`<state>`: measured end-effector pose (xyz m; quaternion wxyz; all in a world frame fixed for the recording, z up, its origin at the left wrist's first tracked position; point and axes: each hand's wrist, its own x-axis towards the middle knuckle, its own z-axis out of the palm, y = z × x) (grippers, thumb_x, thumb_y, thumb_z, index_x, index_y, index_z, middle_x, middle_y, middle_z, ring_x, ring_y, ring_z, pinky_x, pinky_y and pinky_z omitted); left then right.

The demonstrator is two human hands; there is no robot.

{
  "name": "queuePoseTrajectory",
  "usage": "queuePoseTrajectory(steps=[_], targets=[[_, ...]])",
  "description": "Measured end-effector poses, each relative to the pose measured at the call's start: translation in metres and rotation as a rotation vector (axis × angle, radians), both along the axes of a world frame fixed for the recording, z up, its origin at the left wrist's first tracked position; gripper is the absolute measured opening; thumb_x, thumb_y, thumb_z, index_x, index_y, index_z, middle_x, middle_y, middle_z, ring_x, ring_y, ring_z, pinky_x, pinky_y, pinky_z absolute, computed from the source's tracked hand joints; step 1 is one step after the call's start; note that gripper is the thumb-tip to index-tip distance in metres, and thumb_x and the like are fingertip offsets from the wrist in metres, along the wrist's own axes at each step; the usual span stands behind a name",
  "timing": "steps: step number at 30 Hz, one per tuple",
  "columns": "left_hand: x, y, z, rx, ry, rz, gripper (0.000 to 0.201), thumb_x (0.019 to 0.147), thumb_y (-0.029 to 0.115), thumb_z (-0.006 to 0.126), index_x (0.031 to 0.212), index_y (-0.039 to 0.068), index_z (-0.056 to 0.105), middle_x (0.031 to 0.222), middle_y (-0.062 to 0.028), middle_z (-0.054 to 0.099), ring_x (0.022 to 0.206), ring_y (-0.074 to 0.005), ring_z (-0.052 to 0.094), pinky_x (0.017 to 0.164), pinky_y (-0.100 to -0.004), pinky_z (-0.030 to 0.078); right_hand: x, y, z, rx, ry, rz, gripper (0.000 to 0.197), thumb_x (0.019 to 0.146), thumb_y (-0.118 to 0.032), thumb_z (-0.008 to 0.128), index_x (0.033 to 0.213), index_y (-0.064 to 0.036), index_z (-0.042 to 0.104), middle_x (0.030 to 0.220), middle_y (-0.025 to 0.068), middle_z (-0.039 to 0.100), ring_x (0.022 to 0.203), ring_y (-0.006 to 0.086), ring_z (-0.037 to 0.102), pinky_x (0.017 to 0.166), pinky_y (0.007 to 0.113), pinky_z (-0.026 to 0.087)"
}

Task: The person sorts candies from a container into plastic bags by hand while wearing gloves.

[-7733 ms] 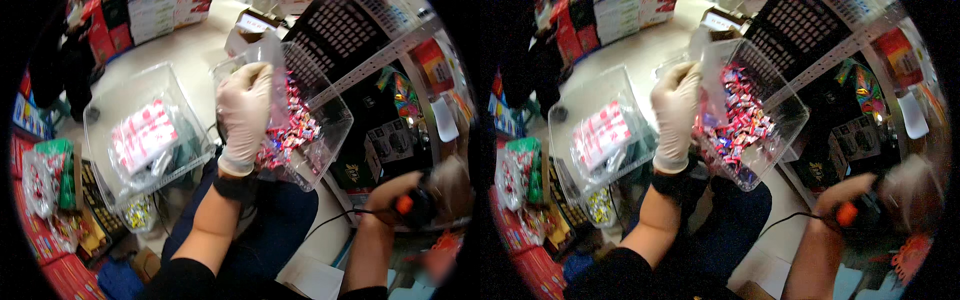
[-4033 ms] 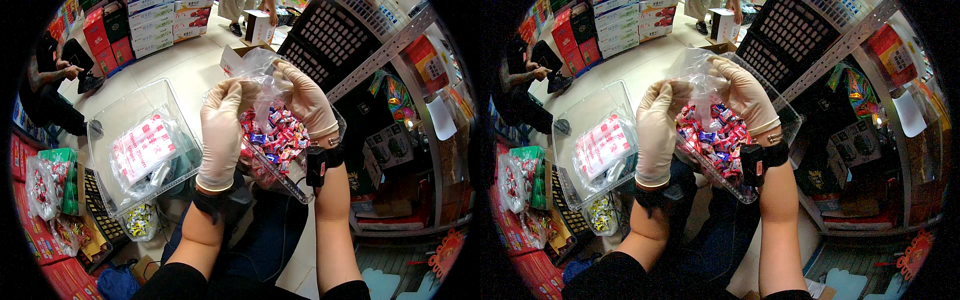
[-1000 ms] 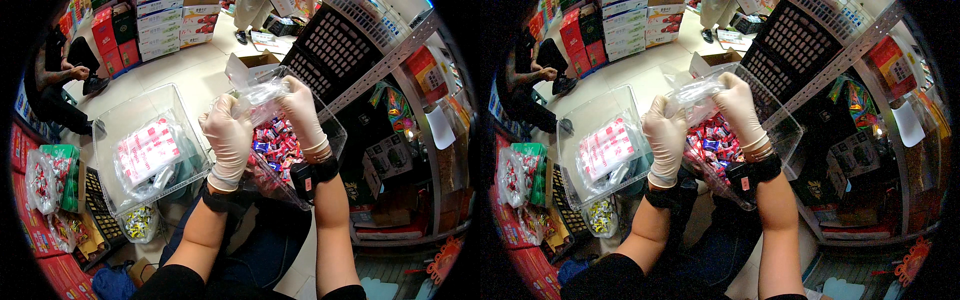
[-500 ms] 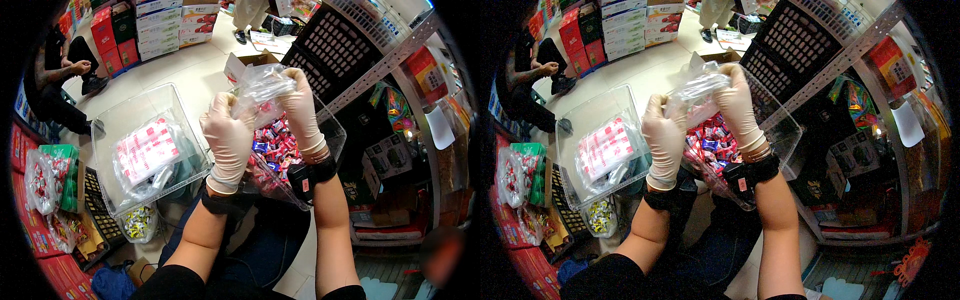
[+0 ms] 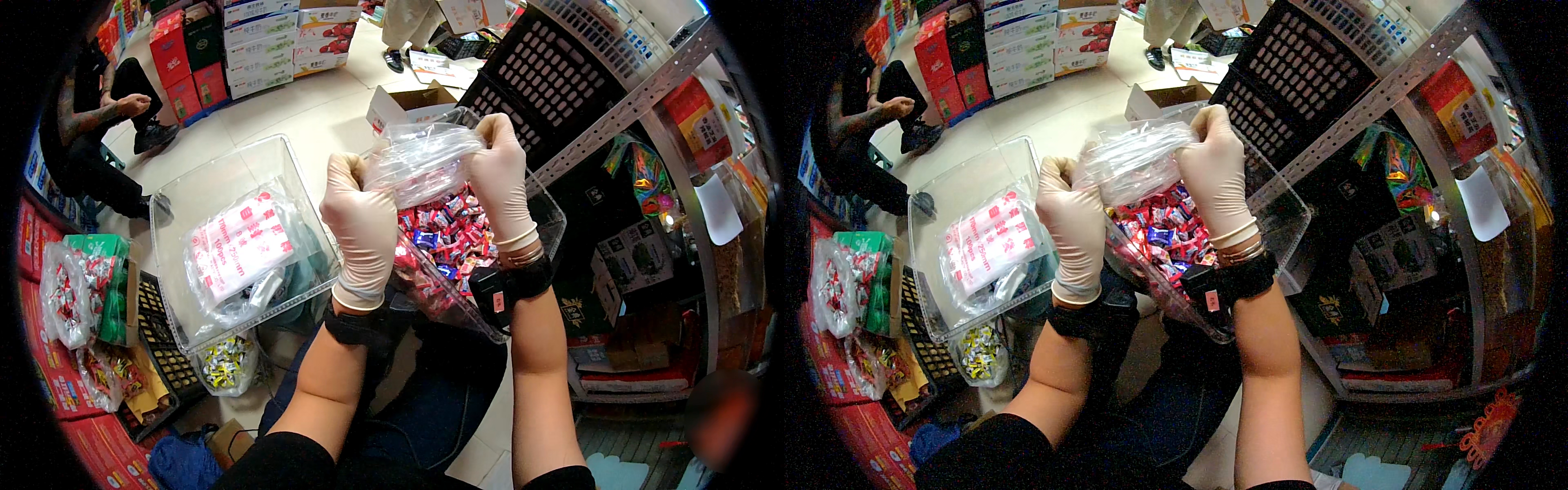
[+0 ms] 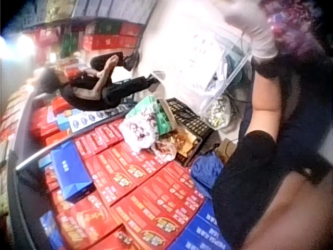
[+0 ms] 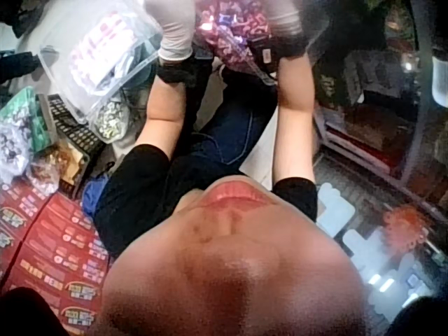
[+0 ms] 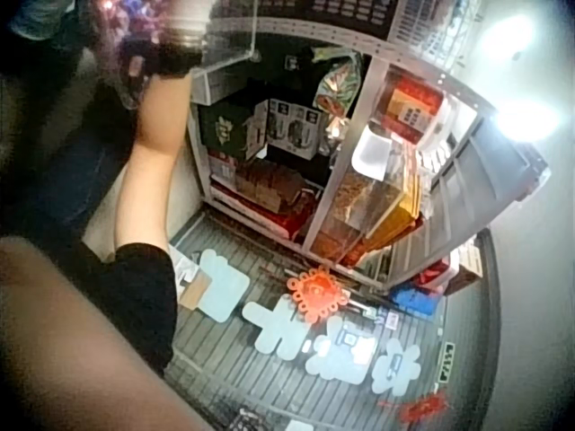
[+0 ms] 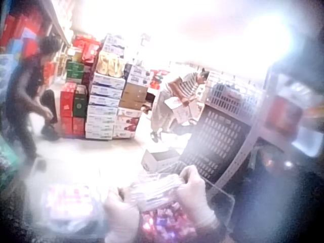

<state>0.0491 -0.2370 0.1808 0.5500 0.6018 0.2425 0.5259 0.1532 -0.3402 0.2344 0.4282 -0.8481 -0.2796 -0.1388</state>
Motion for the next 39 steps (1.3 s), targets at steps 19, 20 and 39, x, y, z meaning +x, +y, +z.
queuePoseTrajectory(steps=[19, 20, 39], targets=[[-0.001, 0.001, -0.001, 0.491, 0.319, 0.053, 0.055, 0.071, 0.021, 0.077, 0.118, 0.005, 0.053, 0.081, -0.0123, 0.061, 0.081, -0.0268, 0.057, 0.076, -0.0377, 0.045, -0.001, 0.003, -0.003, 0.245, 0.168, 0.192, 0.019, 0.083, -0.004, 0.058, 0.101, 0.0016, 0.06, 0.083, 0.0052, 0.065, 0.074, 0.0086, 0.055, 0.068, 0.024, 0.048], [-0.001, 0.0, 0.003, 0.474, 0.278, 0.028, 0.052, 0.073, 0.021, 0.076, 0.117, 0.004, 0.054, 0.083, -0.0128, 0.061, 0.083, -0.0269, 0.058, 0.078, -0.0375, 0.045, 0.001, 0.0, -0.004, 0.189, 0.146, 0.227, 0.019, 0.083, -0.005, 0.059, 0.101, 0.0016, 0.06, 0.083, 0.0055, 0.065, 0.074, 0.0092, 0.056, 0.069, 0.024, 0.048], [0.004, 0.002, -0.001, 0.198, 0.126, -0.08, 0.043, 0.071, 0.007, 0.069, 0.111, 0.004, 0.054, 0.09, -0.0126, 0.061, 0.082, -0.0267, 0.059, 0.074, -0.0358, 0.047, 0.017, -0.005, -0.015, -0.068, -0.064, 0.256, 0.043, 0.071, 0.014, 0.052, 0.112, 0.0035, 0.058, 0.112, 0.0145, 0.056, 0.102, 0.0238, 0.059, 0.093, 0.029, 0.045]])
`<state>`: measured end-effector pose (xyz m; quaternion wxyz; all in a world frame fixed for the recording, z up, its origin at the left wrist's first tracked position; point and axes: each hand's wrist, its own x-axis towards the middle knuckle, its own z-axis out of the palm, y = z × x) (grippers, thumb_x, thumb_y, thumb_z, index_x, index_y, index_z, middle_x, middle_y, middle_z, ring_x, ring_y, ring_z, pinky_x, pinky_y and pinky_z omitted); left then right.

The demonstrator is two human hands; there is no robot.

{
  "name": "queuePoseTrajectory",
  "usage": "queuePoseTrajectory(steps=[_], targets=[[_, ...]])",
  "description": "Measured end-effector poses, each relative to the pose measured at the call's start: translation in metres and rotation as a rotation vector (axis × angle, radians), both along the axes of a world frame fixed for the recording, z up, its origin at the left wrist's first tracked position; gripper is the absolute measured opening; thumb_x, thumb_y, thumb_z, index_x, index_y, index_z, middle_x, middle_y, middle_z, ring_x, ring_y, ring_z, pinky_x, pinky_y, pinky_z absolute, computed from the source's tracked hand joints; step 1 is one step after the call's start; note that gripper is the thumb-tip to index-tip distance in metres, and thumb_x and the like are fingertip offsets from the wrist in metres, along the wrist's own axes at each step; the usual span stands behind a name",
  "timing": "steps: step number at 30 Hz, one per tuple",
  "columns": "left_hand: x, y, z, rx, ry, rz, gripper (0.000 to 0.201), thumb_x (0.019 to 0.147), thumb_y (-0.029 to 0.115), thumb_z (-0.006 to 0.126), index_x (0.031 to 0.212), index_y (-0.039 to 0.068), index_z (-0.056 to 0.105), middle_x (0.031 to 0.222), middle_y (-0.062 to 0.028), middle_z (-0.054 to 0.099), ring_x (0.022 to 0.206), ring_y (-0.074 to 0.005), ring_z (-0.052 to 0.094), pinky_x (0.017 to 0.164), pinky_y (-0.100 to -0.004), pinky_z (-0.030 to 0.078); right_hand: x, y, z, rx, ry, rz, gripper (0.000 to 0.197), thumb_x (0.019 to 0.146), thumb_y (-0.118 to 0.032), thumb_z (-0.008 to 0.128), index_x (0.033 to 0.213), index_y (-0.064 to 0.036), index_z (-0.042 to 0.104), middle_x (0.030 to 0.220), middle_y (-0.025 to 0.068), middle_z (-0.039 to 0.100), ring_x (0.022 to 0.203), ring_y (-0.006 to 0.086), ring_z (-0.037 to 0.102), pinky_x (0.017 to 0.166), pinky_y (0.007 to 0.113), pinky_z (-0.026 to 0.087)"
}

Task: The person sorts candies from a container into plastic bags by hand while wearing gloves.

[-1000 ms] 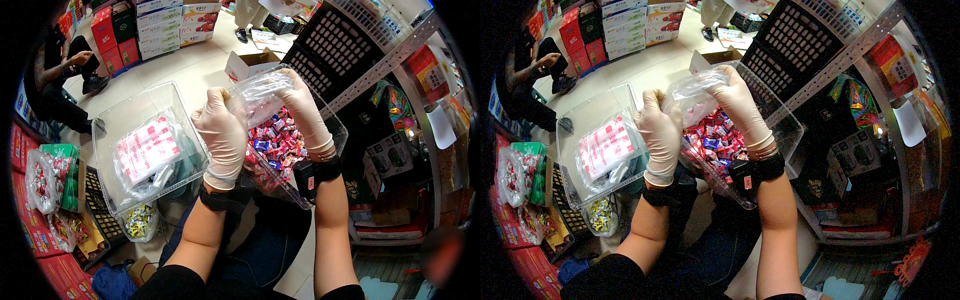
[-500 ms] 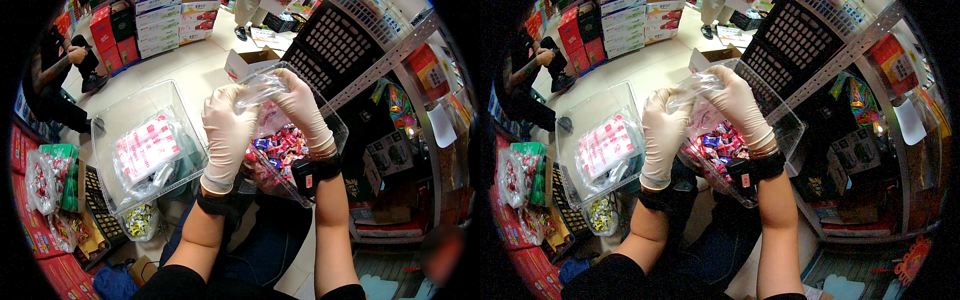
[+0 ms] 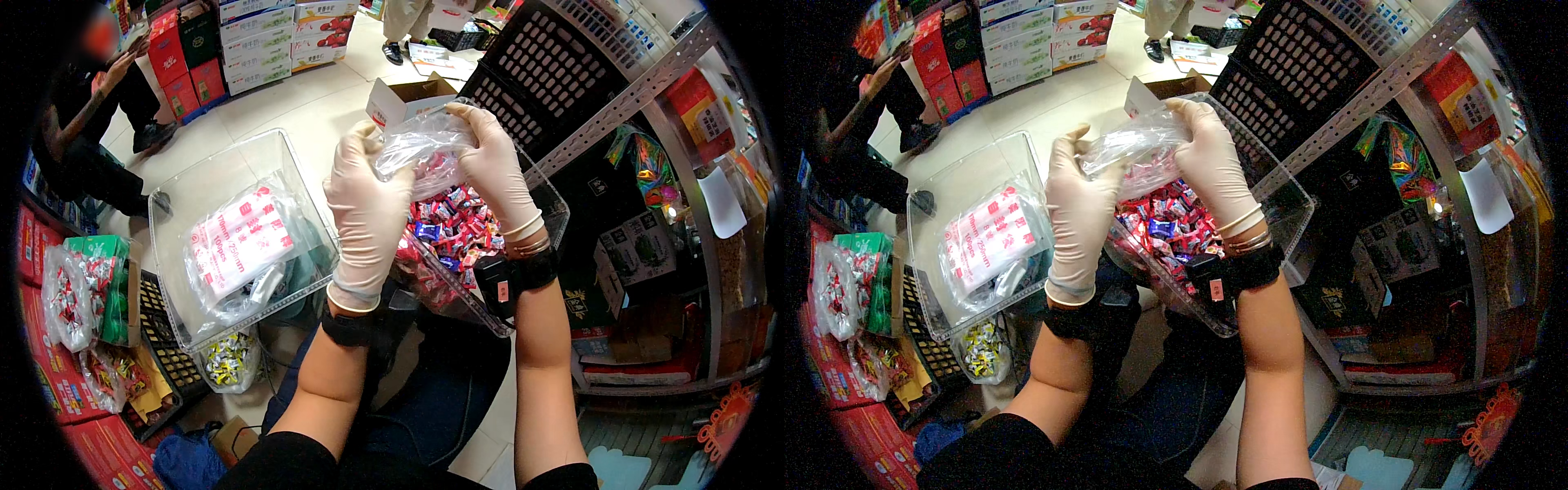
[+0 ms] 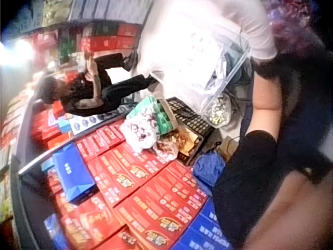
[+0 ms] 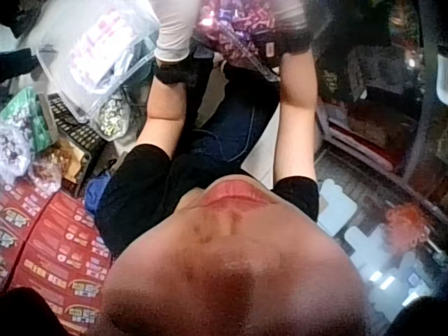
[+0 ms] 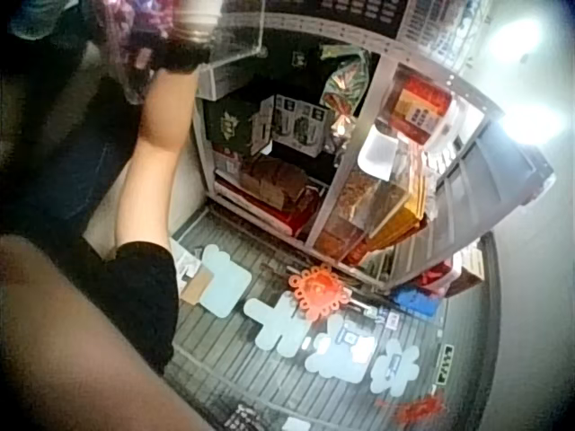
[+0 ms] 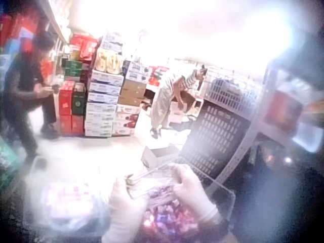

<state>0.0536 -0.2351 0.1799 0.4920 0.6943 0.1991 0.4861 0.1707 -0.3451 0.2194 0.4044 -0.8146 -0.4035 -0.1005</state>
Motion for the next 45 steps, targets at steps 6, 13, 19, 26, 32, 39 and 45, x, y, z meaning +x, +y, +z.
queuePoseTrajectory(steps=[6, 13, 19, 26, 32, 39, 45], targets=[[-0.01, -0.006, 0.011, 0.428, 0.181, 0.205, 0.052, 0.067, 0.019, 0.077, 0.113, 0.009, 0.056, 0.1, -0.009, 0.06, 0.093, -0.0281, 0.056, 0.081, -0.0381, 0.042, -0.021, 0.011, 0.008, 0.24, 0.219, 0.198, 0.045, 0.069, 0.015, 0.051, 0.11, 0.0013, 0.06, 0.1, 0.0121, 0.058, 0.094, 0.0214, 0.06, 0.087, 0.028, 0.047], [-0.007, -0.011, 0.002, 0.286, 0.057, 0.117, 0.025, 0.069, 0.003, 0.066, 0.092, 0.008, 0.056, 0.081, -0.0116, 0.061, 0.074, -0.0328, 0.06, 0.067, -0.0391, 0.047, -0.019, 0.006, 0.013, 0.032, -0.158, -0.157, 0.031, 0.074, 0.007, 0.058, 0.104, 0.0003, 0.064, 0.09, 0.0073, 0.057, 0.074, 0.0105, 0.053, 0.066, 0.025, 0.045], [-0.007, -0.011, 0.003, 0.117, 0.177, 0.126, 0.027, 0.072, 0.002, 0.062, 0.096, 0.006, 0.052, 0.081, -0.0166, 0.061, 0.068, -0.0381, 0.062, 0.06, -0.0421, 0.049, -0.002, 0.008, -0.005, 0.093, 0.223, 0.04, 0.039, 0.075, -0.002, 0.06, 0.114, 0.0052, 0.057, 0.111, 0.0196, 0.06, 0.1, 0.0253, 0.061, 0.091, 0.03, 0.046], [-0.002, 0.006, -0.002, -0.179, -0.002, -0.068, 0.027, 0.075, 0.008, 0.064, 0.099, 0.002, 0.052, 0.09, -0.0192, 0.061, 0.081, -0.0353, 0.061, 0.072, -0.0392, 0.049, -0.022, 0.01, 0.015, 0.156, 0.635, 0.305, 0.057, 0.082, -0.007, 0.064, 0.133, 0.0021, 0.042, 0.123, 0.0133, 0.055, 0.102, 0.0156, 0.056, 0.091, 0.025, 0.044], [-0.017, 0.005, 0.015, 0.17, 0.083, -0.141, 0.057, 0.072, 0.024, 0.074, 0.117, -0.003, 0.052, 0.106, -0.0188, 0.057, 0.102, -0.0322, 0.052, 0.091, -0.038, 0.042, -0.008, -0.004, 0.014, 0.076, 0.581, 0.027, 0.036, 0.078, 0.004, 0.057, 0.113, 0.002, 0.062, 0.104, 0.0094, 0.066, 0.085, 0.0092, 0.06, 0.078, 0.023, 0.049], [-0.013, -0.003, 0.006, 0.067, 0.223, -0.371, 0.041, 0.078, 0.022, 0.072, 0.111, 0.001, 0.061, 0.094, -0.0148, 0.067, 0.087, -0.0183, 0.065, 0.077, -0.03, 0.049, -0.021, -0.003, 0.024, -0.001, 0.431, 0.326, 0.051, 0.076, 0.003, 0.058, 0.127, 0.0037, 0.051, 0.121, 0.0129, 0.059, 0.104, 0.0139, 0.057, 0.09, 0.025, 0.046], [-0.01, -0.003, 0.004, -0.021, 0.1, -0.067, 0.019, 0.082, 0.01, 0.059, 0.099, 0.002, 0.063, 0.085, -0.021, 0.065, 0.076, -0.0348, 0.066, 0.067, -0.039, 0.051, -0.011, 0.001, 0.014, 0.097, 0.404, 0.269, 0.08, 0.073, -0.006, 0.076, 0.138, 0.0059, 0.031, 0.12, 0.0124, 0.054, 0.104, 0.0165, 0.056, 0.088, 0.026, 0.047]])
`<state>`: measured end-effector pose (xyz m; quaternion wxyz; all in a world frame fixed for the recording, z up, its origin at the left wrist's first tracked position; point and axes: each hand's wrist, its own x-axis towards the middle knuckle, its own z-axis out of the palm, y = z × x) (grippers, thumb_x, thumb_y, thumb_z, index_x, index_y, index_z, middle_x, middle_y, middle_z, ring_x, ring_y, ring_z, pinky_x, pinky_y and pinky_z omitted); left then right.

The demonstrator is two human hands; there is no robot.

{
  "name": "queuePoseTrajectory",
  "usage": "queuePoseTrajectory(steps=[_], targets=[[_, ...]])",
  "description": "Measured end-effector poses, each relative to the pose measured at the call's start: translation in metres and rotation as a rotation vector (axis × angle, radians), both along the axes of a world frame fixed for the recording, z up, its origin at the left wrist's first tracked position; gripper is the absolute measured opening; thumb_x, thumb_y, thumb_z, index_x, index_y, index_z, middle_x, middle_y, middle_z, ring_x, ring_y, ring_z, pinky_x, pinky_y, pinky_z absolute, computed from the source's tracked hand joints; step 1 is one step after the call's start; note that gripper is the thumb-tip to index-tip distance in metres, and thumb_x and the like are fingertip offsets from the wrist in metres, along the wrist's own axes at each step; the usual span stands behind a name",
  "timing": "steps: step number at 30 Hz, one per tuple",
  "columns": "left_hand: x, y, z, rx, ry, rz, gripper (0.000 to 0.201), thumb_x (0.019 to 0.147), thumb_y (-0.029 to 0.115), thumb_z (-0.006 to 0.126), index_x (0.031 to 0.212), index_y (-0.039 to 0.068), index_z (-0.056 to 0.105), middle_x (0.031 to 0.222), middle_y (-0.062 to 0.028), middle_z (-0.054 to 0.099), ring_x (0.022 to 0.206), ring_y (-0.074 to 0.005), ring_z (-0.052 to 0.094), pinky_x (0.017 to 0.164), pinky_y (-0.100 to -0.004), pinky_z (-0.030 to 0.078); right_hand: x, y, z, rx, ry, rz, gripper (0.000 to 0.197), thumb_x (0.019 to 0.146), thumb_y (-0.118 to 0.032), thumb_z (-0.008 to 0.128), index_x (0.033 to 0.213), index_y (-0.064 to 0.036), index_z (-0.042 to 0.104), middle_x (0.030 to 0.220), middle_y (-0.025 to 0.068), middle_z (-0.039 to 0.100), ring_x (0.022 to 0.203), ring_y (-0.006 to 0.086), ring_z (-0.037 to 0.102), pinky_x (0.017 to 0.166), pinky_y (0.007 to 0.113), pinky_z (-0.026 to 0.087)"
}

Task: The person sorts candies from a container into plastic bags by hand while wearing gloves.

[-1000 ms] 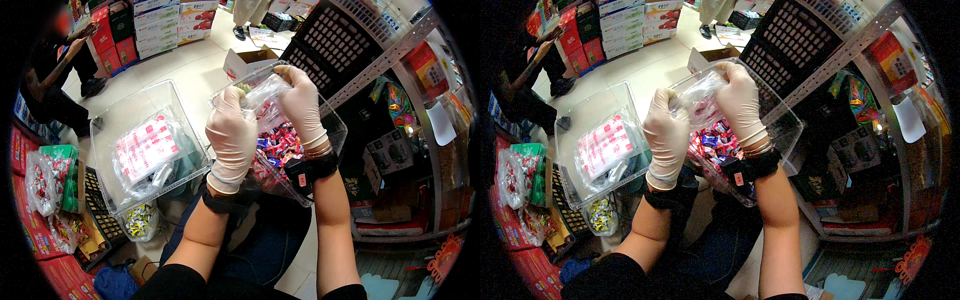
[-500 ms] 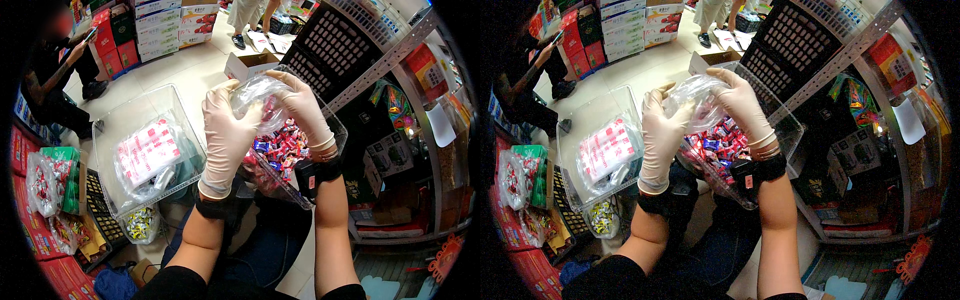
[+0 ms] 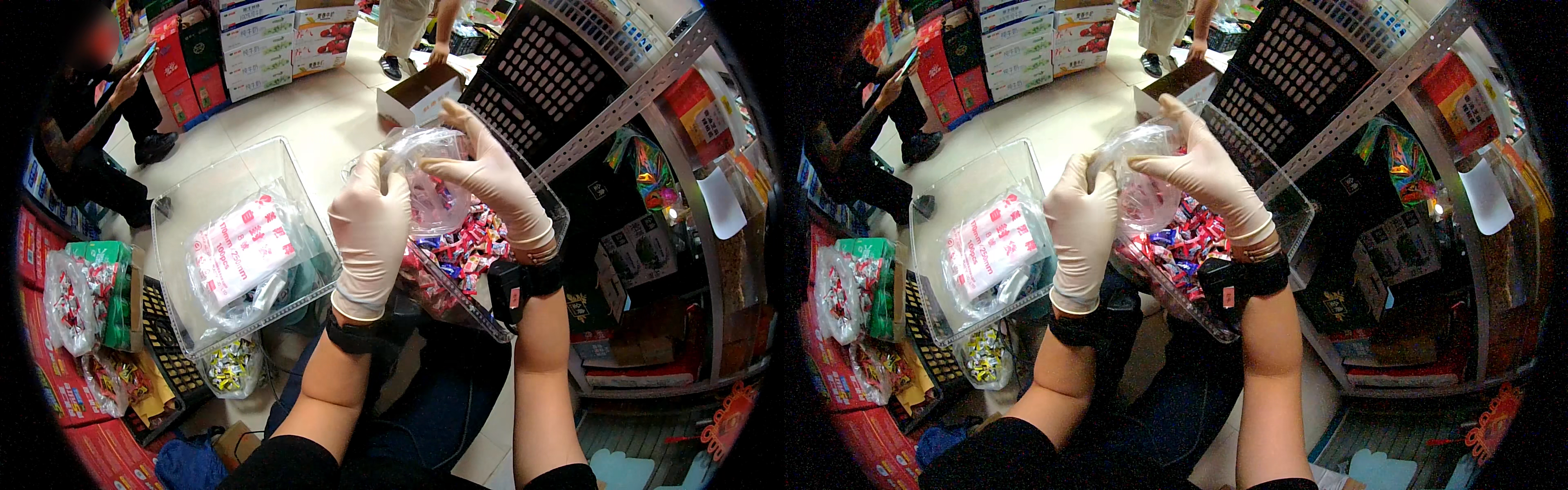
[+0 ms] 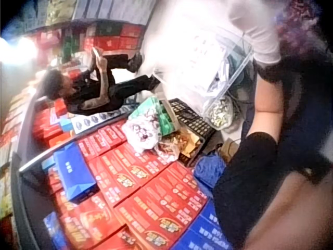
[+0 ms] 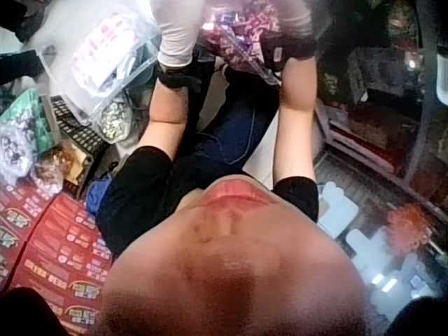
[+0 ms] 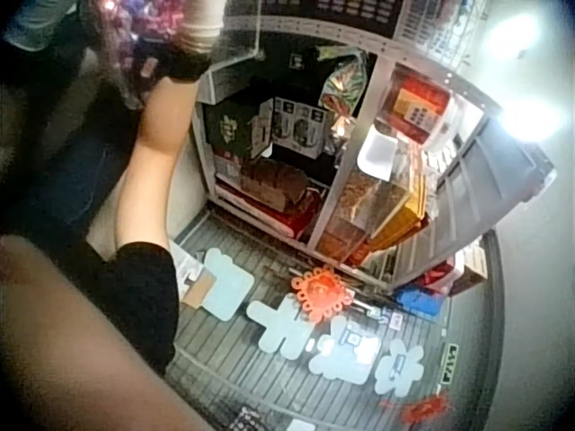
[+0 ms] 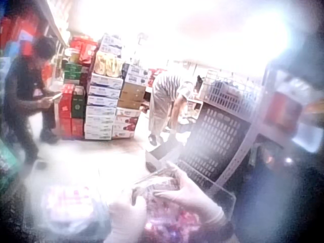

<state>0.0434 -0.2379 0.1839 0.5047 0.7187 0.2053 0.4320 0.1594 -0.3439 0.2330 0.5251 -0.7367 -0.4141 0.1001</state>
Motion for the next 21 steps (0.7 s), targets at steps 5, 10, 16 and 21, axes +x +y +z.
queuePoseTrajectory(steps=[5, 10, 16, 21], targets=[[-0.001, -0.001, 0.004, -0.043, 0.006, 0.108, 0.019, 0.081, 0.008, 0.059, 0.099, 0.003, 0.063, 0.08, -0.0194, 0.066, 0.072, -0.0332, 0.066, 0.065, -0.0385, 0.052, -0.001, -0.002, -0.005, -0.134, 0.171, -0.082, 0.063, 0.076, 0.0, 0.066, 0.133, 0.0062, 0.04, 0.109, 0.0115, 0.061, 0.095, 0.0151, 0.059, 0.083, 0.025, 0.048], [0.002, 0.01, -0.004, 0.184, 0.039, 0.125, 0.035, 0.079, 0.012, 0.061, 0.111, -0.001, 0.057, 0.104, -0.0218, 0.061, 0.098, -0.0354, 0.059, 0.084, -0.04, 0.048, -0.004, -0.003, 0.004, -0.068, 0.228, -0.13, 0.047, 0.078, 0.003, 0.06, 0.124, 0.0059, 0.052, 0.108, 0.011, 0.062, 0.092, 0.0133, 0.058, 0.081, 0.024, 0.047], [0.007, 0.005, -0.004, 0.3, -0.061, -0.054, 0.052, 0.081, 0.023, 0.064, 0.118, -0.01, 0.049, 0.122, -0.0295, 0.049, 0.114, -0.0416, 0.048, 0.099, -0.042, 0.039, -0.001, -0.001, -0.006, -0.011, 0.259, -0.041, 0.028, 0.083, -0.009, 0.063, 0.108, 0.0035, 0.06, 0.097, 0.0069, 0.065, 0.087, 0.0118, 0.056, 0.081, 0.026, 0.046], [0.001, 0.002, 0.004, 0.142, -0.133, -0.214, 0.091, 0.074, 0.029, 0.076, 0.138, -0.008, 0.023, 0.126, -0.0292, 0.047, 0.118, -0.0345, 0.048, 0.1, -0.0375, 0.038, -0.005, 0.0, 0.002, 0.187, 0.231, -0.201, 0.024, 0.089, -0.016, 0.057, 0.102, 0.0025, 0.062, 0.095, 0.006, 0.065, 0.083, 0.0118, 0.057, 0.078, 0.025, 0.046]])
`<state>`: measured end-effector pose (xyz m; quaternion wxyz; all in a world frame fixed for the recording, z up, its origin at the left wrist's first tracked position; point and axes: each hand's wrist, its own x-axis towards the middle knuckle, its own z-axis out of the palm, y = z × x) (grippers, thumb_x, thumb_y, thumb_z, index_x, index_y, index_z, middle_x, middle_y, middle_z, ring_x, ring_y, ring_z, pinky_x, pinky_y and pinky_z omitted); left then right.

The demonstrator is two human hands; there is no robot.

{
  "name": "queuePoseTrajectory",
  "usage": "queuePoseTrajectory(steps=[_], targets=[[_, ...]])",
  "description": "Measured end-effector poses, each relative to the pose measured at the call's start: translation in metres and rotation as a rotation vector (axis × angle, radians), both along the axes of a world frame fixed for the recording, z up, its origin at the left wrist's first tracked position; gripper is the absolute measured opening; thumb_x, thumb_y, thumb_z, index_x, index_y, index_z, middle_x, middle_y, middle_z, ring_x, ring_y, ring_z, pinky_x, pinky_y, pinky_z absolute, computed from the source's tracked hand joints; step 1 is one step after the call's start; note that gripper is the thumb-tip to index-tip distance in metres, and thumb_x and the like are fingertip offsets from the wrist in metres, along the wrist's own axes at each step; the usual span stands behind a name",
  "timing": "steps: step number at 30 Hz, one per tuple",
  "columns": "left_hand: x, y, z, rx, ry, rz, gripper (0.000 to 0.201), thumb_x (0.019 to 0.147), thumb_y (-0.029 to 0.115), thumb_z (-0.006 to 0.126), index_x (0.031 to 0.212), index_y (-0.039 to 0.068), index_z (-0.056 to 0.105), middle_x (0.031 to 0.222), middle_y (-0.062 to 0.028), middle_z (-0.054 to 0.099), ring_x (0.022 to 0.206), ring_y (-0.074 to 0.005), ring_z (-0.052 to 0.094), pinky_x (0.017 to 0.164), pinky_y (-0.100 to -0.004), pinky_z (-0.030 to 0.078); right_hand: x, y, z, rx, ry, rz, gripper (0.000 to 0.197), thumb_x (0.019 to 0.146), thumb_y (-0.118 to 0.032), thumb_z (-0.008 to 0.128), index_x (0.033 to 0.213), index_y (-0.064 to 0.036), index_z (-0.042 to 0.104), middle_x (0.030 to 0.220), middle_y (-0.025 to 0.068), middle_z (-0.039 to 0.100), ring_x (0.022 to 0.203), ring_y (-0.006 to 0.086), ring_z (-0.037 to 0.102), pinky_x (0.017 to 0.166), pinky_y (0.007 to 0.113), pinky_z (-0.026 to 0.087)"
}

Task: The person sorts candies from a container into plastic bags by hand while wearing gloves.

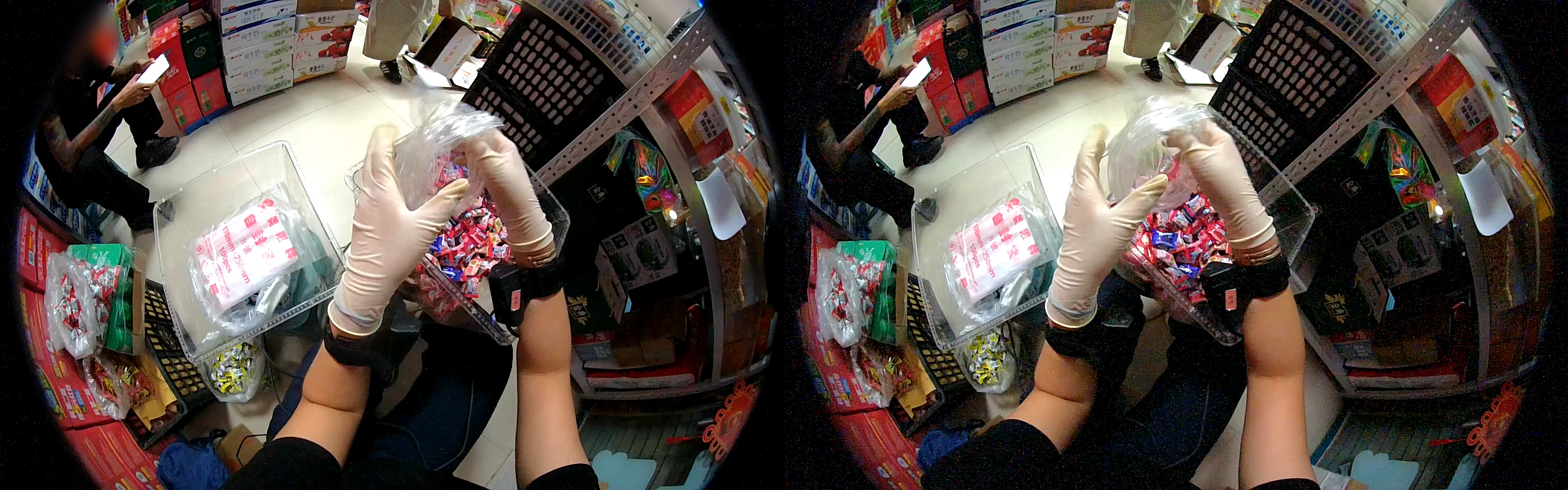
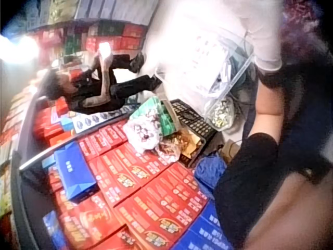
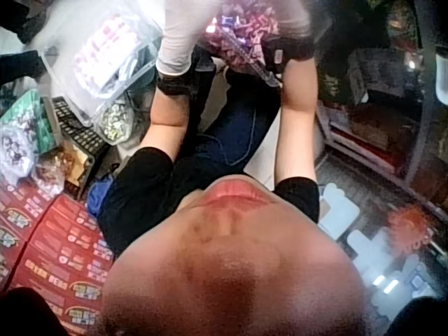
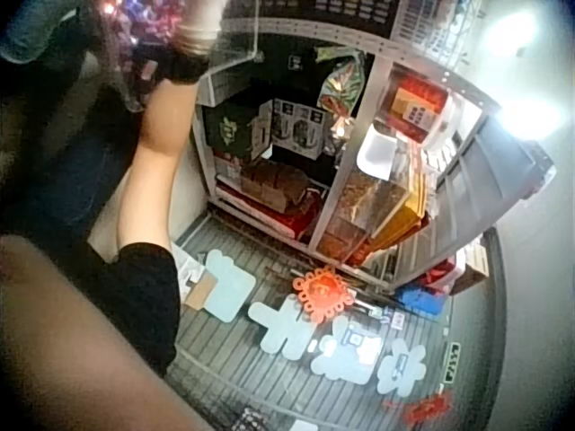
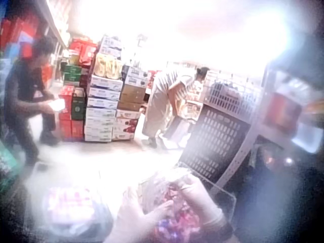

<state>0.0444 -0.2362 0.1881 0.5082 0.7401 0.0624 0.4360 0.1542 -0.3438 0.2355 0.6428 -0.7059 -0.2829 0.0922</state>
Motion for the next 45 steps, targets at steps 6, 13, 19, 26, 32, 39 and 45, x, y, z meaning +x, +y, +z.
queuePoseTrajectory(steps=[6, 13, 19, 26, 32, 39, 45], targets=[[-0.009, -0.01, 0.018, -0.357, -0.187, -0.419, 0.123, 0.071, 0.018, 0.081, 0.145, 0.006, -0.017, 0.133, -0.022, 0.043, 0.116, -0.0243, 0.049, 0.097, -0.0327, 0.041, -0.007, -0.008, 0.015, -0.139, 0.078, 0.111, 0.028, 0.086, -0.015, 0.06, 0.108, 0.0022, 0.06, 0.097, 0.0053, 0.064, 0.083, 0.011, 0.058, 0.079, 0.027, 0.047], [0.005, -0.014, 0.004, -0.64, -0.033, -0.51, 0.097, 0.081, 0.0, 0.064, 0.147, 0.004, -0.007, 0.13, -0.0195, 0.046, 0.113, -0.0229, 0.051, 0.096, -0.0301, 0.042, -0.015, 0.001, 0.011, 0.035, -0.002, 0.226, 0.028, 0.086, -0.008, 0.062, 0.112, 0.0006, 0.058, 0.096, 0.0029, 0.063, 0.08, 0.0085, 0.057, 0.074, 0.022, 0.047], [0.01, -0.01, -0.012, -0.483, 0.1, -0.384, 0.079, 0.082, -0.002, 0.056, 0.144, -0.006, 0.007, 0.135, -0.0239, 0.042, 0.119, -0.0285, 0.049, 0.101, -0.0294, 0.037, 0.0, -0.003, 0.003, 0.054, -0.001, 0.011, 0.014, 0.089, -0.013, 0.061, 0.099, -0.0023, 0.064, 0.089, 0.0014, 0.065, 0.078, 0.0066, 0.056, 0.072, 0.022, 0.047], [0.0, -0.015, 0.002, 0.106, 0.084, 0.166, 0.058, 0.076, -0.001, 0.061, 0.131, 0.0, 0.043, 0.119, -0.0208, 0.052, 0.11, -0.0353, 0.052, 0.095, -0.0366, 0.042, -0.007, -0.003, 0.001, -0.207, 0.008, 0.192, 0.019, 0.083, -0.008, 0.066, 0.099, 0.0013, 0.062, 0.087, 0.0049, 0.065, 0.075, 0.009, 0.058, 0.07, 0.024, 0.049], [-0.002, -0.006, 0.0, 0.094, 0.19, 0.228, 0.042, 0.07, -0.003, 0.062, 0.111, 0.003, 0.056, 0.1, -0.0148, 0.053, 0.095, -0.0345, 0.055, 0.082, -0.0395, 0.047, -0.013, 0.001, 0.007, -0.202, -0.14, 0.186, 0.037, 0.075, 0.009, 0.058, 0.111, 0.003, 0.061, 0.093, 0.005, 0.064, 0.081, 0.0093, 0.058, 0.072, 0.023, 0.049], [0.004, -0.001, -0.006, 0.064, 0.104, 0.189, 0.053, 0.071, 0.001, 0.064, 0.122, -0.001, 0.049, 0.112, -0.0201, 0.053, 0.107, -0.0371, 0.05, 0.094, -0.0403, 0.041, -0.003, -0.005, 0.007, -0.182, -0.02, 0.239, 0.042, 0.079, 0.004, 0.061, 0.121, 0.0017, 0.057, 0.099, 0.0072, 0.064, 0.087, 0.0111, 0.059, 0.077, 0.022, 0.049], [0.012, -0.003, -0.007, -0.091, -0.037, 0.029, 0.084, 0.078, 0.009, 0.069, 0.144, -0.003, 0.018, 0.133, -0.0234, 0.043, 0.123, -0.0327, 0.044, 0.104, -0.0374, 0.034, -0.01, -0.004, 0.013, -0.111, 0.033, 0.357, 0.056, 0.08, -0.007, 0.067, 0.132, 0.0009, 0.045, 0.114, 0.0109, 0.059, 0.1, 0.0149, 0.056, 0.09, 0.025, 0.044]])
